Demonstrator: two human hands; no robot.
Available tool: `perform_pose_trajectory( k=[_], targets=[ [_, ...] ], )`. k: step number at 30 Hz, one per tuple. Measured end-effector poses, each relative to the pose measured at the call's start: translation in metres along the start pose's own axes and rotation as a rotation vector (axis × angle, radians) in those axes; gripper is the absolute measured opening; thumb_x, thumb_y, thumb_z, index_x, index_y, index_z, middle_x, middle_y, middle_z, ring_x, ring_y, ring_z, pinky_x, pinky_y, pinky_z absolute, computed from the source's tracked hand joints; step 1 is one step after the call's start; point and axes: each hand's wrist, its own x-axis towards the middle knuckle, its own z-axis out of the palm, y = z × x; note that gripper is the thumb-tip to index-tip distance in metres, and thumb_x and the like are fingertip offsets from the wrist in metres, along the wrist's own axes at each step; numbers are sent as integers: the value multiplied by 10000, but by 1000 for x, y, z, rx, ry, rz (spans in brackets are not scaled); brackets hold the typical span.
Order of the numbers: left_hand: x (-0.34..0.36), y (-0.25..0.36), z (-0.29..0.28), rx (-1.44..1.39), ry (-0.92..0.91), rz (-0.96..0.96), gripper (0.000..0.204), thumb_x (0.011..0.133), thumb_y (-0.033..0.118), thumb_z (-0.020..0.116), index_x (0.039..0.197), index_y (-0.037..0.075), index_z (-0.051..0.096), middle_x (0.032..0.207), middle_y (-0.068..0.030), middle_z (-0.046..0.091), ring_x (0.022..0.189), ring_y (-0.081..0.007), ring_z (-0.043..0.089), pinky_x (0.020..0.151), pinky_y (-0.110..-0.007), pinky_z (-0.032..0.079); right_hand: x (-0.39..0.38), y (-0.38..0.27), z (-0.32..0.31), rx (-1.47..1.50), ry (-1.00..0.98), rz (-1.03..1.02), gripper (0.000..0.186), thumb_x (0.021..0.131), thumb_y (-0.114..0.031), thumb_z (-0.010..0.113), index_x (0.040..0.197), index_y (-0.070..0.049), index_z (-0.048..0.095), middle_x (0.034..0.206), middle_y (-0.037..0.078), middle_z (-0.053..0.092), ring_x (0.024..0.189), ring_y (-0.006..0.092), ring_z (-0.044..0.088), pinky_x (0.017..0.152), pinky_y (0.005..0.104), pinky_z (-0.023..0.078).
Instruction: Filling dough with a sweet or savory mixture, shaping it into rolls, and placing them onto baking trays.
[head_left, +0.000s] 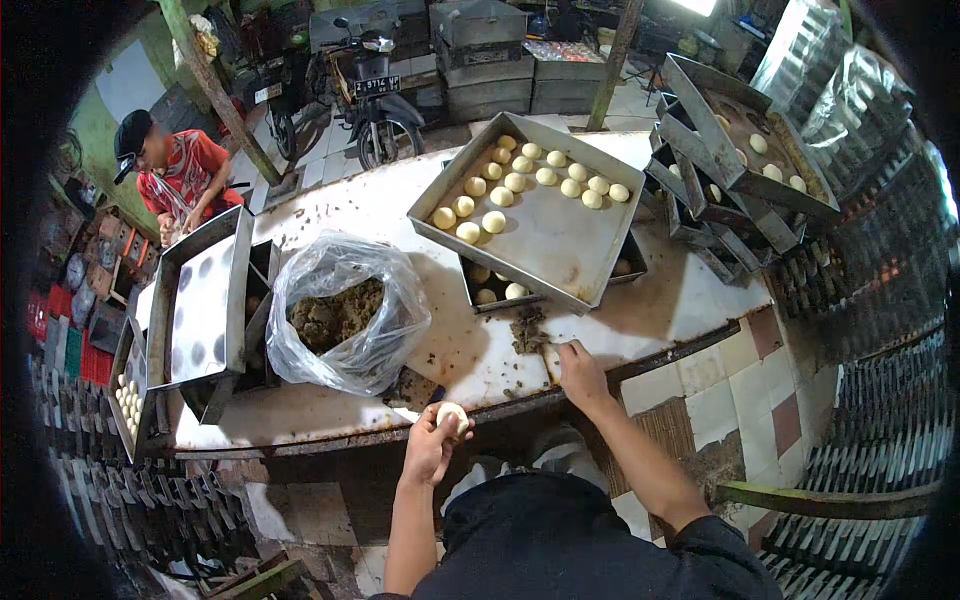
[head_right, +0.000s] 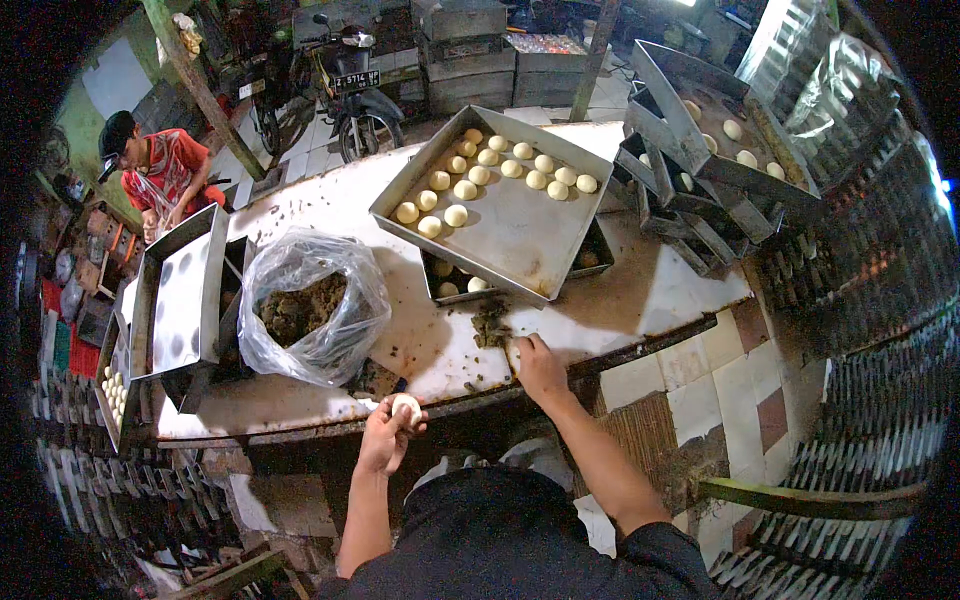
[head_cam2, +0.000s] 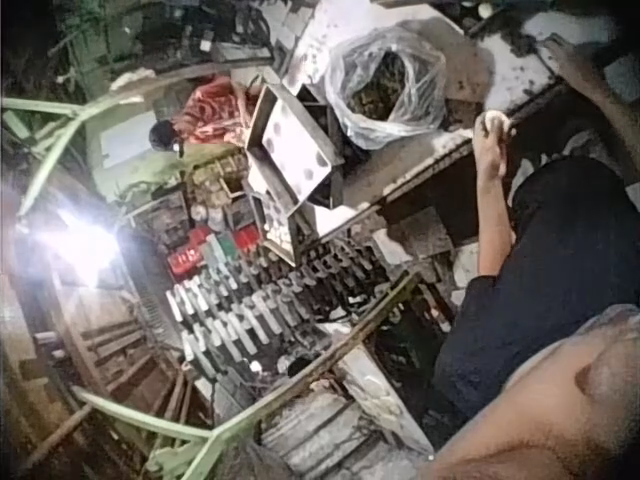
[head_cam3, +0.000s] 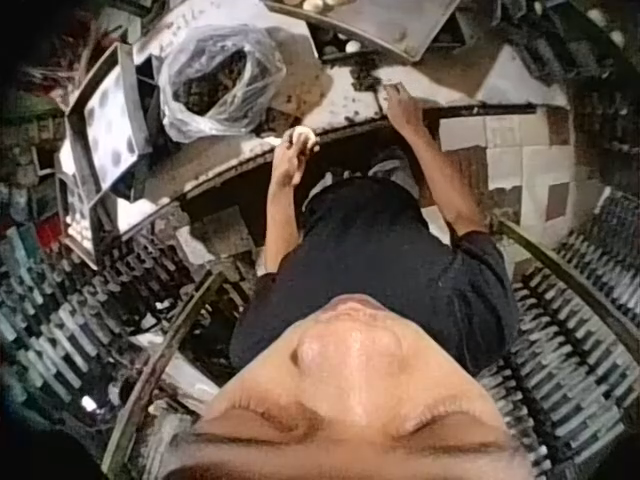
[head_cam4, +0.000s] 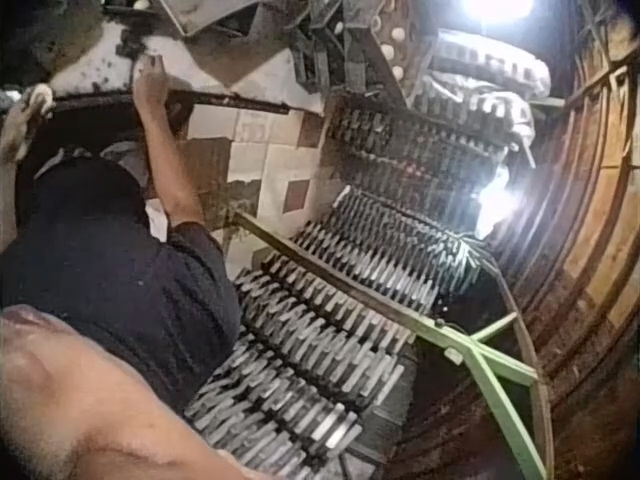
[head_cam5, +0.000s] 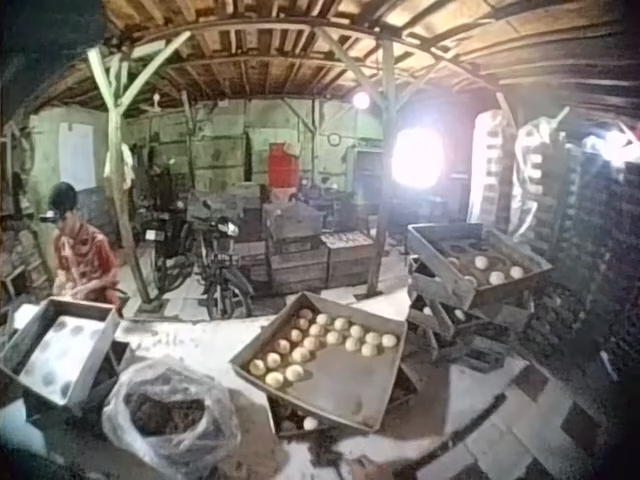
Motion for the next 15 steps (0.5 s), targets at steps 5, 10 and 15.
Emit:
perform_pose_trajectory(
  k=[5, 10, 15],
  targets=[
    [36, -28, 8, 178, 29, -73, 287, 1000, 121, 657, 1231, -20, 563, 1167, -130, 662, 984, -230, 690, 825, -355, 619, -11, 3, 23, -113, -30, -55, 327, 897, -52, 551, 1219, -67, 604, 1154, 142, 631, 1003, 367, 670, 753, 489, 592],
    [73, -82, 61, 184, 61, -184, 340, 954, 97, 720, 1243, -35, 598, 1097, -119, 696, 936, -220, 702, 800, -348, 617, -4, 21, 2, 414, -181, 228, 224, 902, -28, 637, 1124, -30, 612, 883, 140, 684, 719, 342, 683, 662, 418, 529],
    [109, -105, 134, 135, 152, -196, 334, 961, 119, 718, 1240, -28, 609, 1081, -123, 708, 883, -201, 711, 794, -348, 615, 12, 7, -27, 1251, -299, 676, 104, 981, -61, 645, 931, 13, 591, 779, 60, 614, 696, 128, 587, 553, 283, 473]
  ],
)
